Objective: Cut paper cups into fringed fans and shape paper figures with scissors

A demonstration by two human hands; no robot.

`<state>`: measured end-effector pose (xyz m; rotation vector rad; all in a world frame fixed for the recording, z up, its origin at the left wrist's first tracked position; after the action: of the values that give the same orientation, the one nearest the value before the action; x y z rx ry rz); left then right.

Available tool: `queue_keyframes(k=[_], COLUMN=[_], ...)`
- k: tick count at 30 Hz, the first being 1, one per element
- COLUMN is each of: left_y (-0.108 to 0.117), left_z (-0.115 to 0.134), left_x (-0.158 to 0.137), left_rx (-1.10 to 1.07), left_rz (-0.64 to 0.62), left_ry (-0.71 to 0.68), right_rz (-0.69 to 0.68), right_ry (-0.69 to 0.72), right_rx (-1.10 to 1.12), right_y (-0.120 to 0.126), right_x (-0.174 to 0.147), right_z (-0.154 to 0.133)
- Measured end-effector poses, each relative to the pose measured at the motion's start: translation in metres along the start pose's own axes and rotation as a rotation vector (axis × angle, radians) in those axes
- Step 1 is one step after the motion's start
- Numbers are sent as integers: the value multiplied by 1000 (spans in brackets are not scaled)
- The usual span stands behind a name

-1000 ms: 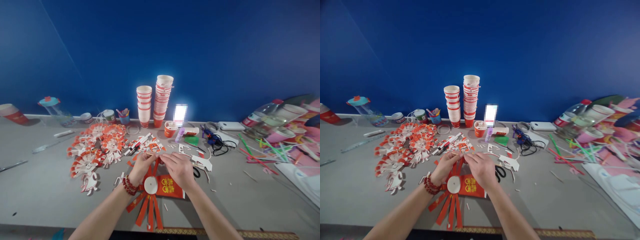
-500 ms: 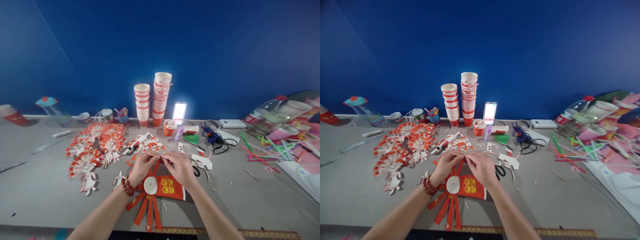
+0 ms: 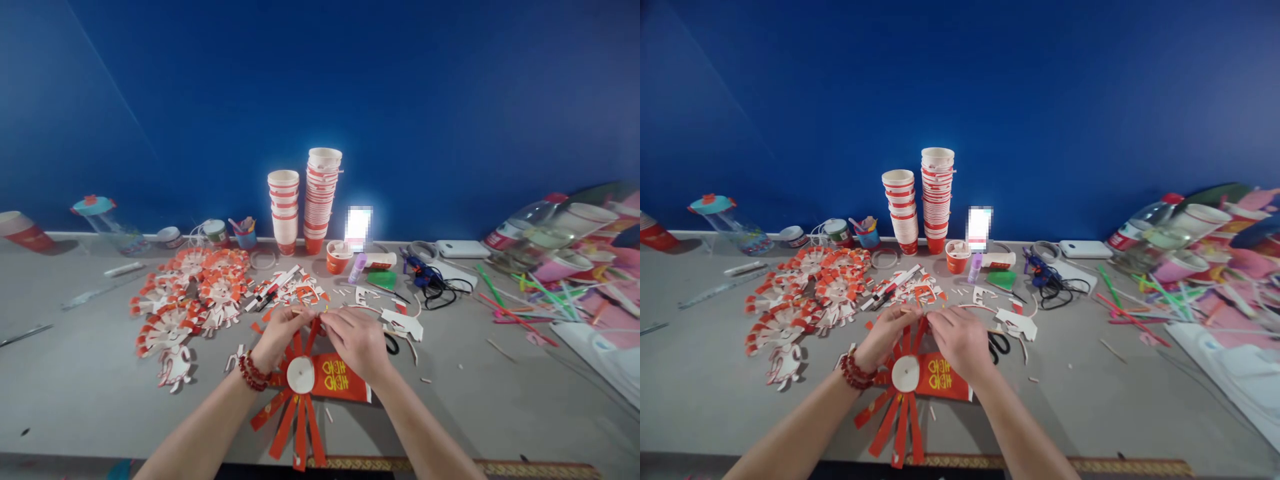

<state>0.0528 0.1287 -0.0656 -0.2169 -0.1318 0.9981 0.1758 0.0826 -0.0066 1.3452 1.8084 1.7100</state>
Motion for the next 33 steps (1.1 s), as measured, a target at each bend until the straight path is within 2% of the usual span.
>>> queue_keyframes(k=[3, 9, 17, 26, 29, 33], left_y=[-1, -2, -1, -5, -7, -5], left_z=[-2, 0, 10, 15, 21, 26], left_x=[0, 2, 0, 2, 1, 0], left_rx=[-55, -4, 196, 365, 463, 510], left_rz=[-4, -3, -29, -109, -103, -63], left_ry=[15, 22, 25, -69, -119, -111], right_rz=[-11, 22, -26, -91, -86, -69], right_ry=[1, -30, -136, -175, -181, -158], right_rx=[-27, 43, 200, 315, 258, 183], right_y=[0, 0, 6, -2, -2, -3], right_x=[1, 0, -1, 0, -2, -3], right_z=[-3, 2, 14, 20, 20, 16])
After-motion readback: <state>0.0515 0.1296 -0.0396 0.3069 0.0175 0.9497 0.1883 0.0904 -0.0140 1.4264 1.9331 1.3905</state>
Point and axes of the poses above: each hand's wrist, its own x-axis towards the middle knuckle, its own y-axis out of the back of the hand, z = x × y, the point moved 7 cm from there along x, towards the middle knuckle, and after that the axes turned 13 degrees about -z, right-handed, at the moved point
